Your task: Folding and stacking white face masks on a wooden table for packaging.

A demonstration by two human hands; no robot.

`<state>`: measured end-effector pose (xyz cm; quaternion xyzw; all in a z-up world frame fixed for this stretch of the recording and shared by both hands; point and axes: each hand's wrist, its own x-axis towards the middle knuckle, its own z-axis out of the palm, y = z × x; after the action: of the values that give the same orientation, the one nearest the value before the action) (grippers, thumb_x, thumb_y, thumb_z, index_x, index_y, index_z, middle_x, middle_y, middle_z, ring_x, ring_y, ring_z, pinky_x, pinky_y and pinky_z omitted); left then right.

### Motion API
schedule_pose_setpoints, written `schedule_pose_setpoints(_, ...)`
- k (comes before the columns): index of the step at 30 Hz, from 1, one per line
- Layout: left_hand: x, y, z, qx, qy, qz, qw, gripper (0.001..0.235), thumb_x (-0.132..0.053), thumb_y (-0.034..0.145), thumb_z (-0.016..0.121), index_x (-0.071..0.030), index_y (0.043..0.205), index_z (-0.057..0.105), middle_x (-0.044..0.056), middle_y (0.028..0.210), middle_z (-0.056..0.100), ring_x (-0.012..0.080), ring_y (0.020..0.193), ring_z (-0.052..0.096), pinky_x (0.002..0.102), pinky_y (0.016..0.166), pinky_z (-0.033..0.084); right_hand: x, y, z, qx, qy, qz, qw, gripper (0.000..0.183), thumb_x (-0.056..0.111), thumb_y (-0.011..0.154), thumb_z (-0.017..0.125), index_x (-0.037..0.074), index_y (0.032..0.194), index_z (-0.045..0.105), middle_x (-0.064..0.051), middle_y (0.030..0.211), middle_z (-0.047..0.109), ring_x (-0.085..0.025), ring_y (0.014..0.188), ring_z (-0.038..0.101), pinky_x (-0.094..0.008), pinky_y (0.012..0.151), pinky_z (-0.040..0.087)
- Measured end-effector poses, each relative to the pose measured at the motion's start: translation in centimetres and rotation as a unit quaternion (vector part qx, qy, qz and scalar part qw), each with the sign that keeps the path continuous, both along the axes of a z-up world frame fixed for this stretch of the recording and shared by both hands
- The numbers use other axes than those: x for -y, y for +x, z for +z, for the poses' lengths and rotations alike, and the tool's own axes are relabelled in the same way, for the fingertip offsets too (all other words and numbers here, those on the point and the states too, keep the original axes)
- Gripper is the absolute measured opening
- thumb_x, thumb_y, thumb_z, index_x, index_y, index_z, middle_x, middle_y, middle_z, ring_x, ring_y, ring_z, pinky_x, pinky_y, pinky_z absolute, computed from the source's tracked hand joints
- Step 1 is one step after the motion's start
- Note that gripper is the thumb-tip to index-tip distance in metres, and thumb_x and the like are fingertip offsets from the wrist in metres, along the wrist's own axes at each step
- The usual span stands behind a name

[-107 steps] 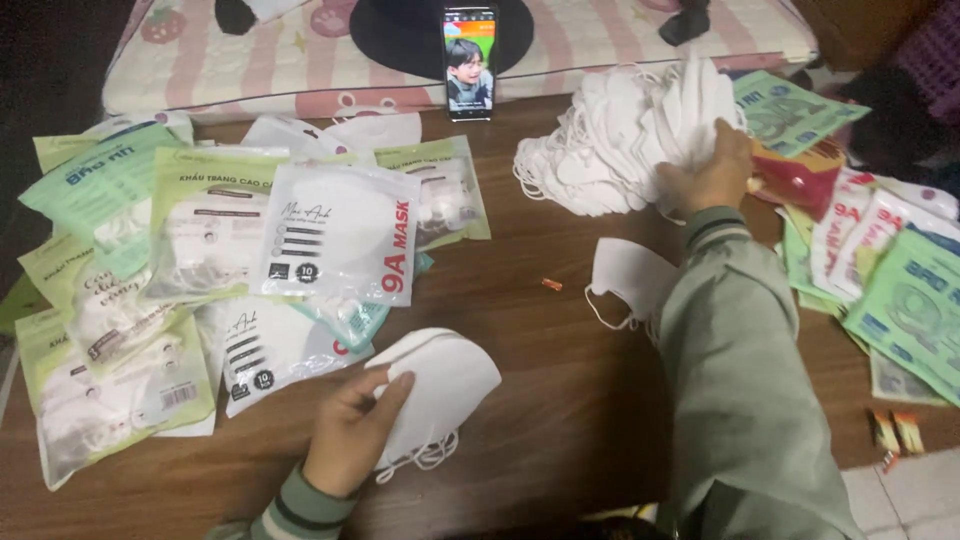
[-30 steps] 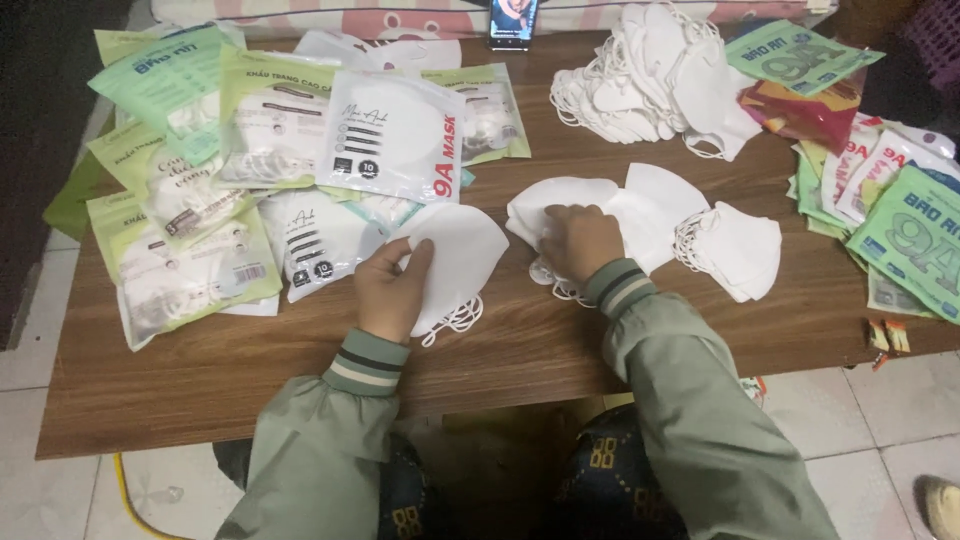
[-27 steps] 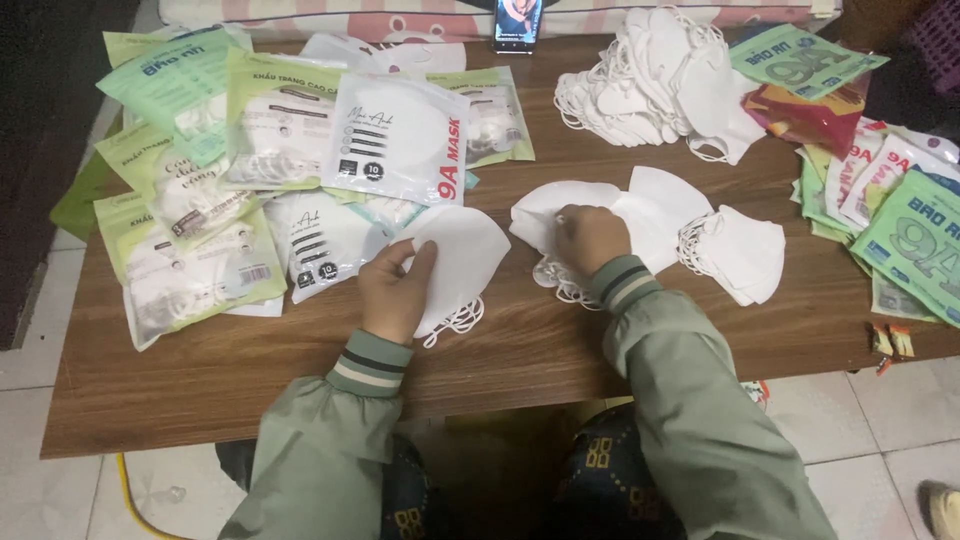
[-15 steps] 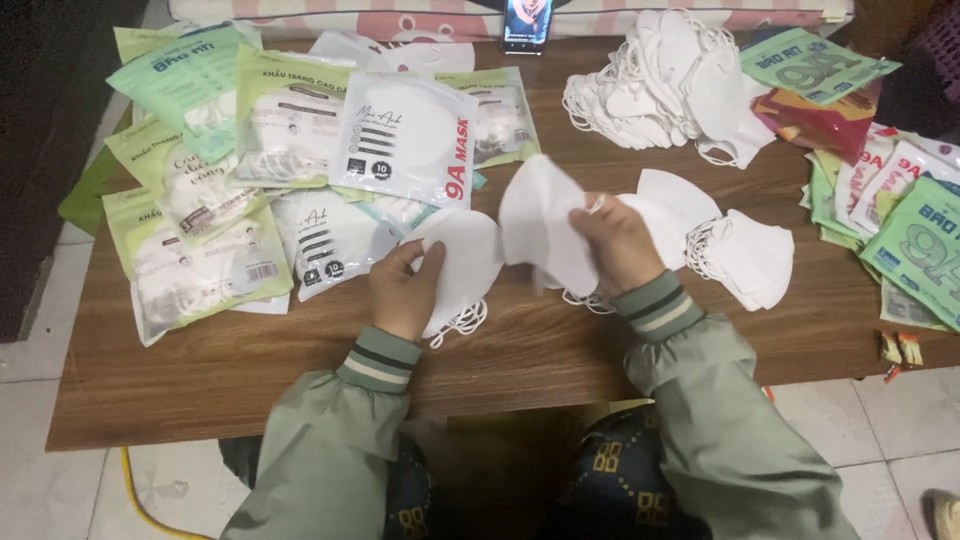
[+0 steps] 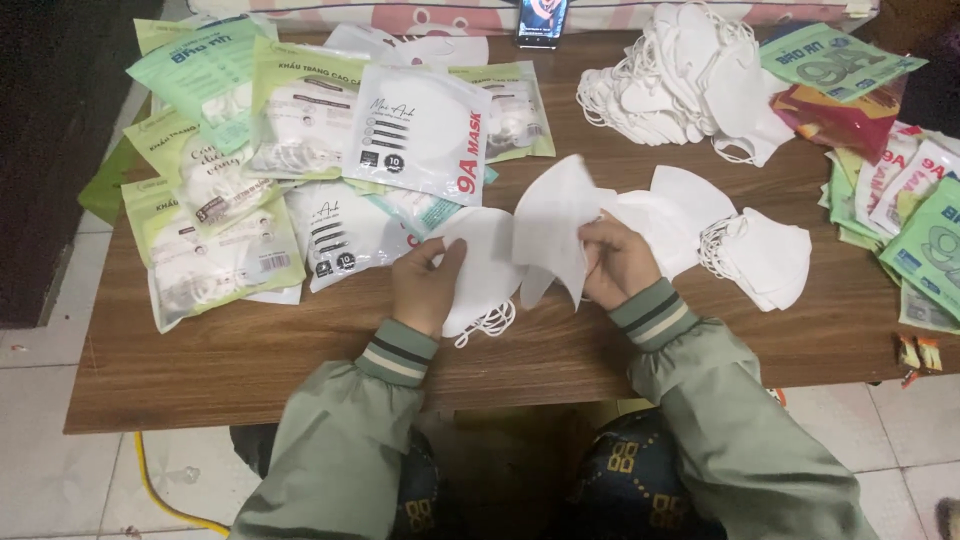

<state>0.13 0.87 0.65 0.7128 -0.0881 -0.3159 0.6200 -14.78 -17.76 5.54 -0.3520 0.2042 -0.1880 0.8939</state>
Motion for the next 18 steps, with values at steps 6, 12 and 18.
schedule_pose_setpoints(6,0.6,-0.6,-0.3,-0.052,-0.028,0.001,0.998,0.027,-0.028,0.101,0.068,-0.006,0.117,0.073,0.016,0.089,0.071,0.0159,0.078,0.069,0.033,0.069,0.064,-0.1,0.8,-4.0,-0.033,0.005,0.051,0.998,0.046,0.004,0.086,0.051,0.011,0.129,0.064,-0.007,0.107,0.071,-0.021,0.09,0.071,-0.037,0.087,0.061)
schedule_pose_setpoints(12,0.1,-0.7,0.6,-0.059,-0.039,0.011,0.997,0.027,-0.027,0.101,0.067,-0.005,0.116,0.073,0.016,0.088,0.07,0.0175,0.077,0.069,0.033,0.067,0.064,0.3,0.4,-5.0,-0.162,-0.178,0.043,0.97,0.04,0.006,0.087,0.052,0.005,0.127,0.055,-0.011,0.106,0.066,-0.026,0.094,0.071,-0.042,0.079,0.063)
schedule_pose_setpoints(18,0.1,-0.5,-0.7,0.006,-0.023,-0.005,1.0,0.027,-0.029,0.102,0.067,-0.006,0.116,0.073,0.014,0.085,0.069,0.0163,0.077,0.068,0.032,0.065,0.064,-1.0,-0.7,1.0,-0.157,-0.469,-0.054,0.868,0.064,0.001,0.084,0.06,0.002,0.147,0.043,-0.029,0.144,0.041,-0.048,0.129,0.049,-0.057,0.104,0.047)
